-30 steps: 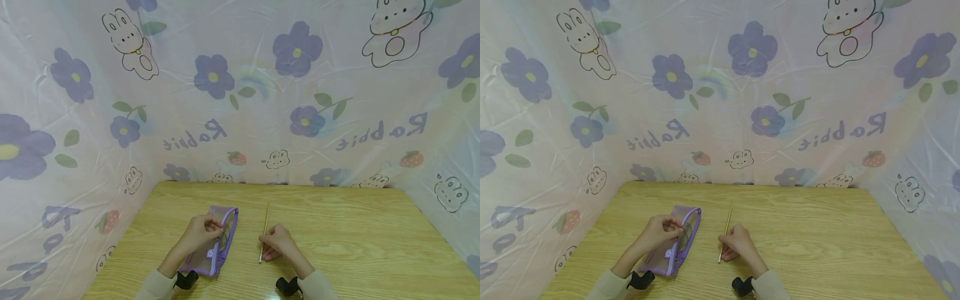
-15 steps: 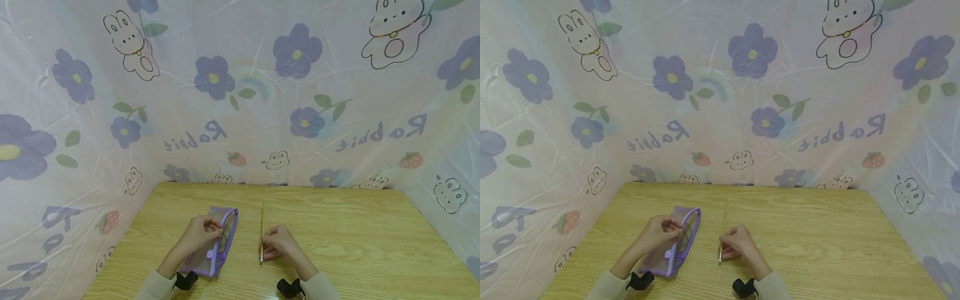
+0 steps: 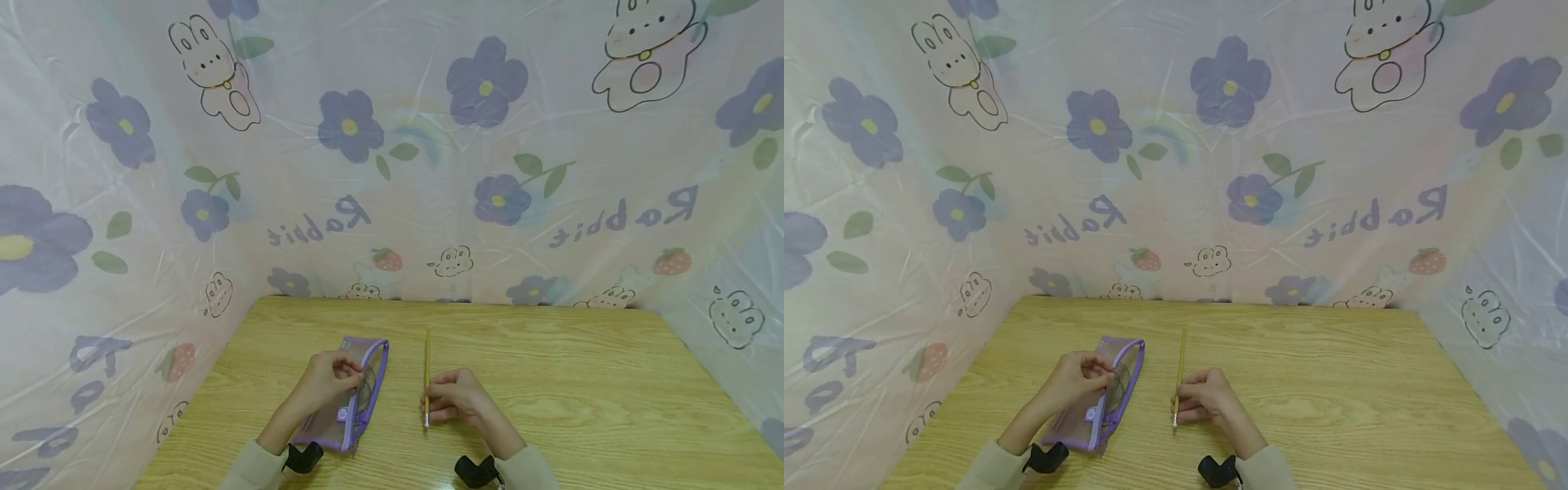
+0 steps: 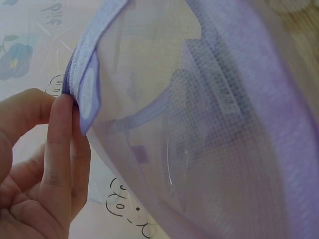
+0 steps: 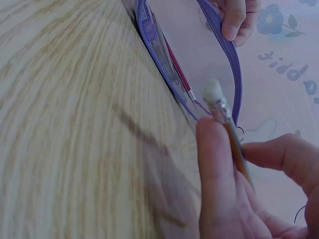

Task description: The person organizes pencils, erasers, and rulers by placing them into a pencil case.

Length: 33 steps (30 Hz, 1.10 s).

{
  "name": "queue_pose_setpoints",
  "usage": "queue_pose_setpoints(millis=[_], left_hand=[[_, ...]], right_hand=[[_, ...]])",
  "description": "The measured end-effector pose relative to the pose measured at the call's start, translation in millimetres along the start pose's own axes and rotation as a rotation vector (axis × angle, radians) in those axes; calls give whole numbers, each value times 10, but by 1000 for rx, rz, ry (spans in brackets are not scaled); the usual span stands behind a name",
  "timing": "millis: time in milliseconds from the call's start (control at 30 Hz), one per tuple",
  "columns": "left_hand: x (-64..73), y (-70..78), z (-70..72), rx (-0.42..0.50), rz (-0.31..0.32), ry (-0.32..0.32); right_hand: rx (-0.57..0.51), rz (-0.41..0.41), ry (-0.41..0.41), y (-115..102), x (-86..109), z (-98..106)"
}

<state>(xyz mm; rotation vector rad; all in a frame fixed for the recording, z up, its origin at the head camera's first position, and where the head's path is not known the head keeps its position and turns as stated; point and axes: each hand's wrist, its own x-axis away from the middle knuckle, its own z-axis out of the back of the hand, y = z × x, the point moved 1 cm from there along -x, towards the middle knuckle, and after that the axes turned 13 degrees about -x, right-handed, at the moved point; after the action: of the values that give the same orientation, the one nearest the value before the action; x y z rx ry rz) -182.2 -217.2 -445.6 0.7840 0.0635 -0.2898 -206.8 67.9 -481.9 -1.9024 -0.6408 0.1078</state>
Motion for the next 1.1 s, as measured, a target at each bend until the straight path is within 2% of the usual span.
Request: queue_pose_setpoints(millis=[233,400,600,933,1100], left_hand=[[9,6,7,5,2,-5],[15,8,12,13,0,-12],[15,13,11,19,-3,-15],[-4,45,-7,42,-6,-4],[4,33,3,47,-1,-12]], right_hand=[[-55,-18,-24,-2,10,-7],[-57,-27,-39,1,8,-9],[-49,-42,-58,11,12,-8],[-14,-47,-46,38,19,-17],[38,-79,-101,36,46,-38]])
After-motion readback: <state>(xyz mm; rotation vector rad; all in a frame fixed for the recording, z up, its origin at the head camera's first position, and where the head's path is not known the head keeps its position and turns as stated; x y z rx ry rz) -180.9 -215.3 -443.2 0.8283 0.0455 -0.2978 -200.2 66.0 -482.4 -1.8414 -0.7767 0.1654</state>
